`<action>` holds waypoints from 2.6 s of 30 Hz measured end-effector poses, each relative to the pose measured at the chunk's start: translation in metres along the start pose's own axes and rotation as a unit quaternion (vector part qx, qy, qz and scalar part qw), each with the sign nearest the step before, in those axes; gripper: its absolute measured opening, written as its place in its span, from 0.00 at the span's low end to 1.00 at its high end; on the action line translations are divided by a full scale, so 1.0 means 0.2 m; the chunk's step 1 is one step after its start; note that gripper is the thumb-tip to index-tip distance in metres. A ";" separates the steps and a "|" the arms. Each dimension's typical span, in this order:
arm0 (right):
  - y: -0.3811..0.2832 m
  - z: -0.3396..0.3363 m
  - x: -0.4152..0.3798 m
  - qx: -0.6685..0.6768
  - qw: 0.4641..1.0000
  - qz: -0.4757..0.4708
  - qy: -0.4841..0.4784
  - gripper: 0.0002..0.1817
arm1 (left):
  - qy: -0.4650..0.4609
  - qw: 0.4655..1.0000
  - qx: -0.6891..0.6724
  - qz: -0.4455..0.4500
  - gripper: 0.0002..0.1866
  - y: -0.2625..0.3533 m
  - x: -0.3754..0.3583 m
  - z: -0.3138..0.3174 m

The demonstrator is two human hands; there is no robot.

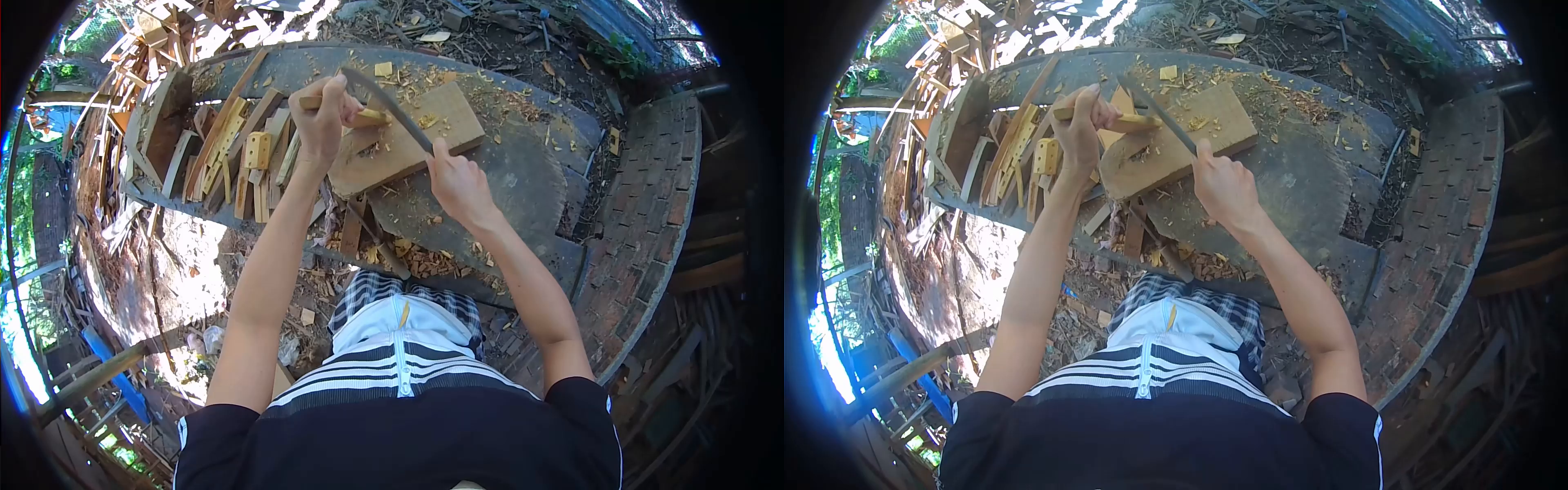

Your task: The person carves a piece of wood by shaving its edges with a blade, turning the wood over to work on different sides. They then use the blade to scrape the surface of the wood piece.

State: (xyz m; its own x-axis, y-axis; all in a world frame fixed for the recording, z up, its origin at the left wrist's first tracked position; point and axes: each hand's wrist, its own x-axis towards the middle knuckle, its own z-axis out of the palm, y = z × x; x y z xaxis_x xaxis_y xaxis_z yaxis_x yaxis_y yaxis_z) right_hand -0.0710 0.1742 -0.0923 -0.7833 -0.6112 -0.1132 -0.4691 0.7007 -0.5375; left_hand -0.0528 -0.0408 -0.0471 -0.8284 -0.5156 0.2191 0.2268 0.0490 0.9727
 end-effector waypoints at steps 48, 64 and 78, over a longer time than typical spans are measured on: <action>0.05 0.13 0.00 0.063 0.997 0.036 0.013 0.10 | 0.126 0.990 -0.061 0.028 0.27 -0.04 -0.01 -0.01; -0.03 0.07 -0.03 0.017 0.999 0.047 0.004 0.10 | 0.163 0.981 -0.100 0.034 0.26 -0.01 -0.03 -0.01; -0.08 -0.06 -0.07 -0.020 0.997 0.002 0.075 0.09 | 0.155 0.987 -0.013 0.043 0.26 -0.02 -0.13 0.19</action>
State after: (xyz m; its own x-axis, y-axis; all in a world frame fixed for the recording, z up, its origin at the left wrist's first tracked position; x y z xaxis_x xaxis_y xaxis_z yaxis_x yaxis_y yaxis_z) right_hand -0.0577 0.1755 -0.0725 -0.8366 -0.5477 0.0127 -0.4786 0.7193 -0.5036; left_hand -0.0523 0.0057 -0.0535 -0.6095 -0.7479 0.2631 0.3053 0.0848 0.9485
